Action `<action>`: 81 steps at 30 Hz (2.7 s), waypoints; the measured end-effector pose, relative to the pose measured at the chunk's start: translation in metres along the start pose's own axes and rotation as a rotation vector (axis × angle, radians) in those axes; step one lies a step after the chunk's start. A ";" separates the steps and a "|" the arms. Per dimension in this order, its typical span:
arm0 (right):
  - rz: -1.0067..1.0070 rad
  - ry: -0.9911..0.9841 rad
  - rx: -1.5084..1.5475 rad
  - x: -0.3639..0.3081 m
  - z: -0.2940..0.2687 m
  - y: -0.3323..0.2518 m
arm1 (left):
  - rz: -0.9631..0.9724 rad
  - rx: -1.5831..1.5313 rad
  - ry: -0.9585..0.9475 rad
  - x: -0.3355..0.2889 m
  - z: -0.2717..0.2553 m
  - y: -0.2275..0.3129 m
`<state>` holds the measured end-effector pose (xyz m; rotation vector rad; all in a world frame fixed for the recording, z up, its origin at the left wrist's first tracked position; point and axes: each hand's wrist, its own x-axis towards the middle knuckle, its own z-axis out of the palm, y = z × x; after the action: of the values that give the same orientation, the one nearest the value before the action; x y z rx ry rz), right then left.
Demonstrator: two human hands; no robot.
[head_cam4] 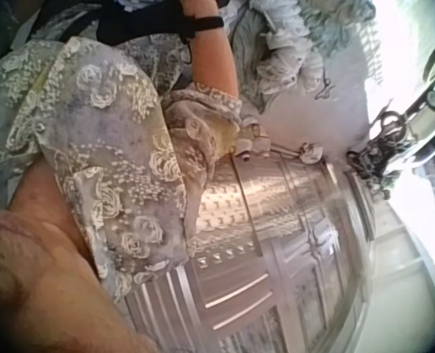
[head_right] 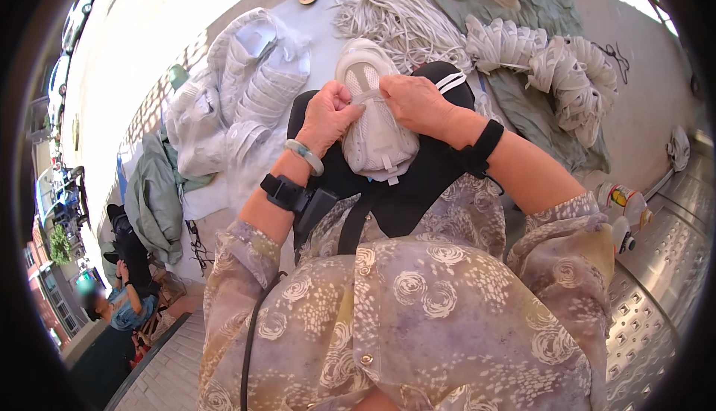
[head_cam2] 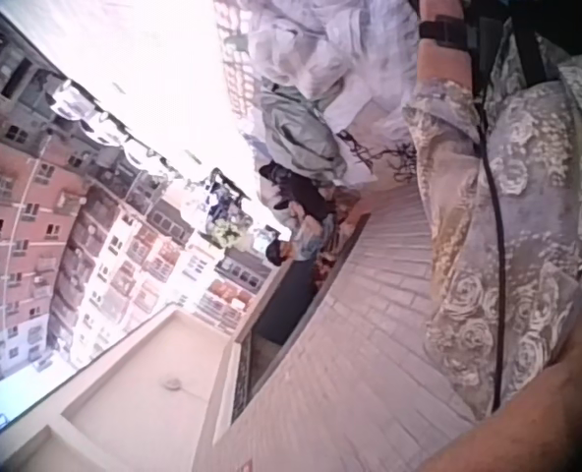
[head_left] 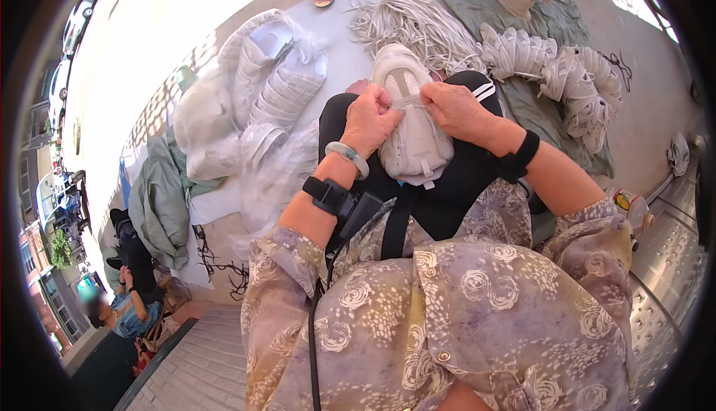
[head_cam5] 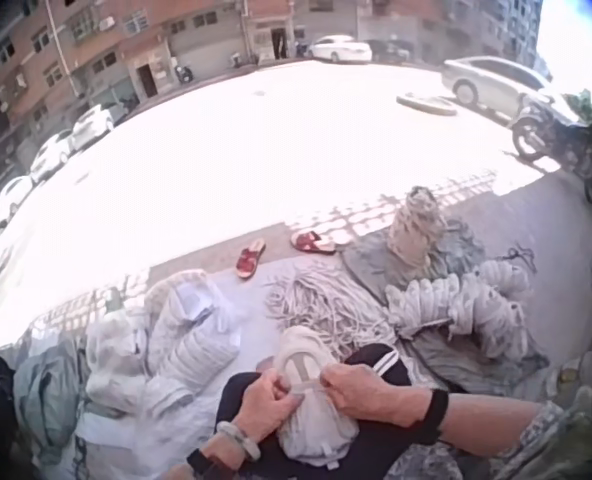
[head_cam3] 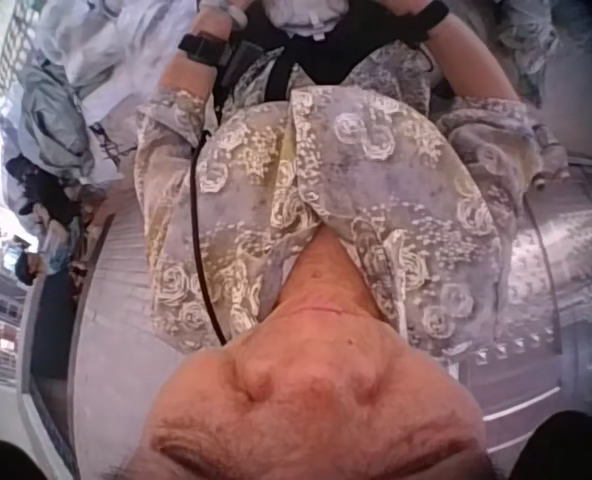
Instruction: Lacing a long white string through a shoe upper component as part of assembly.
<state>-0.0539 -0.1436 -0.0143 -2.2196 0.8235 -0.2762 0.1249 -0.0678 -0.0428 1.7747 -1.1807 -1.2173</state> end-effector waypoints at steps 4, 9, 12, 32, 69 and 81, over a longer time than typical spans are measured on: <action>0.067 -0.030 -0.164 0.004 0.006 -0.006 | 0.001 0.033 -0.002 0.001 0.000 0.000; 0.137 0.011 -0.183 0.009 0.014 -0.011 | 0.039 0.011 0.005 0.000 0.000 -0.001; 0.146 0.026 -0.210 0.007 0.017 -0.012 | 0.008 0.025 -0.028 0.000 -0.001 -0.001; -0.040 -0.017 -0.239 0.012 0.022 -0.013 | 0.523 0.431 0.163 -0.025 0.008 0.003; -0.189 0.004 -0.095 -0.016 -0.026 0.033 | -0.403 -0.052 -0.060 -0.111 -0.181 -0.056; -0.207 0.077 -0.444 -0.034 -0.052 0.013 | 0.524 0.734 -0.045 -0.037 -0.040 0.013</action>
<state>-0.1085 -0.1583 0.0143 -2.7327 0.7497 -0.3011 0.1529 -0.0368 -0.0061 1.7254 -2.1387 -0.5377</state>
